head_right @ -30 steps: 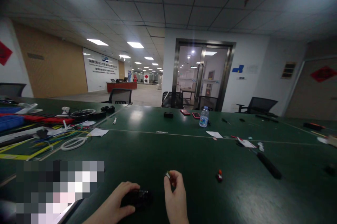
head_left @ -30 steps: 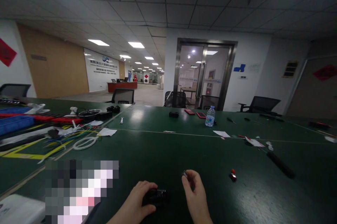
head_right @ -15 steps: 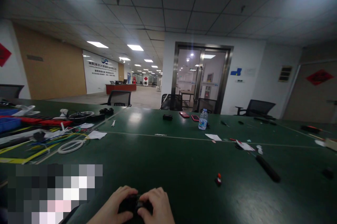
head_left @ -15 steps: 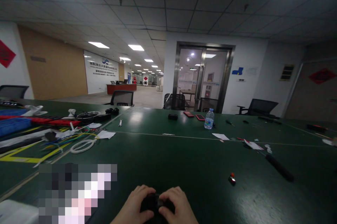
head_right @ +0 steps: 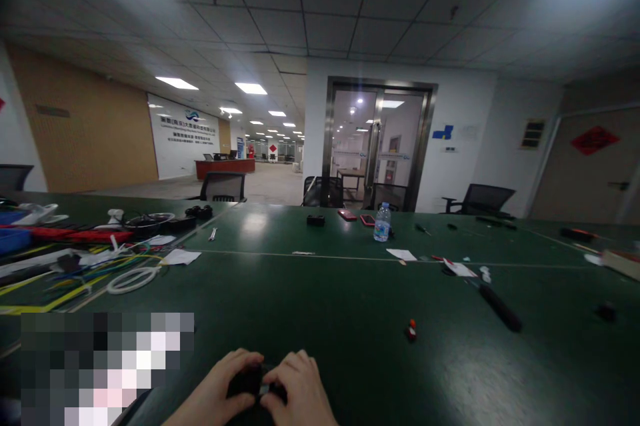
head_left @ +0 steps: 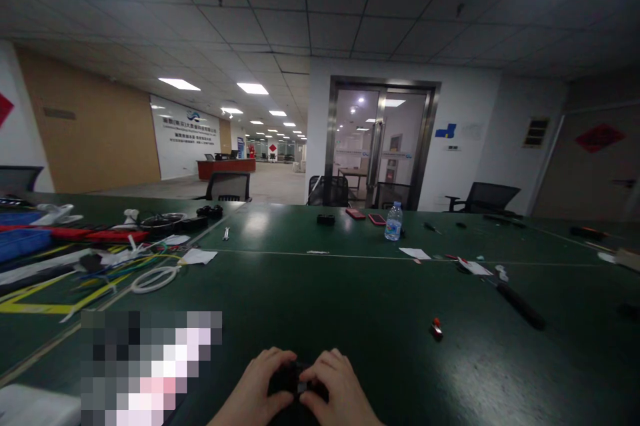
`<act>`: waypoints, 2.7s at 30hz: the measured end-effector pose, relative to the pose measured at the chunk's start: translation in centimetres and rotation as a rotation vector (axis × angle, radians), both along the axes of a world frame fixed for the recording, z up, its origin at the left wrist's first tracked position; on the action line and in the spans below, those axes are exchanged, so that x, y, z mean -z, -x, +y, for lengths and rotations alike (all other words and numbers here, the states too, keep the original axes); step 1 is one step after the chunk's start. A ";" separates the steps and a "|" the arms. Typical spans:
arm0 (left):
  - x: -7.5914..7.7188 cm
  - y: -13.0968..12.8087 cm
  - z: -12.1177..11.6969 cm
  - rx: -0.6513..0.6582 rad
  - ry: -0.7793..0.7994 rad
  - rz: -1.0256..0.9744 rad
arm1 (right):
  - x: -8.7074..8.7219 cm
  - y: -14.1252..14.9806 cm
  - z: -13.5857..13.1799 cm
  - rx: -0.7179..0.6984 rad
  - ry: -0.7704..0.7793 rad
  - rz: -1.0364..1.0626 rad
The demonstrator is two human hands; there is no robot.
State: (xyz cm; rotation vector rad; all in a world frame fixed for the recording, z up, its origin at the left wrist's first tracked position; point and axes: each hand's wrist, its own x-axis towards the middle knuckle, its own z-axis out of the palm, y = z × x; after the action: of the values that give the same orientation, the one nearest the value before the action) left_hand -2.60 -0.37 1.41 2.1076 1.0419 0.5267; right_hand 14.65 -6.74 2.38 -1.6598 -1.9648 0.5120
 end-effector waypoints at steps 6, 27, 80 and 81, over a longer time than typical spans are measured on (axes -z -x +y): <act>-0.1 0.0 0.0 0.014 -0.030 -0.014 | 0.0 -0.1 -0.1 -0.007 0.019 0.016; -1.3 0.1 -0.7 -0.006 -0.008 0.002 | -0.5 -0.1 -0.5 -0.004 -0.028 0.060; -0.6 0.9 -0.3 0.043 -0.018 -0.008 | -0.2 -1.0 -0.3 0.031 0.051 0.261; -0.5 0.9 -0.3 0.043 -0.022 -0.012 | -0.3 -0.9 -0.3 0.024 0.055 0.263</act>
State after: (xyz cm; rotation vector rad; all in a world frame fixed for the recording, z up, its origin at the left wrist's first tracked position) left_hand -3.53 -0.67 1.90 2.1391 0.9856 0.5312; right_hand 15.59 -7.04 2.66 -1.5580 -1.7515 0.7409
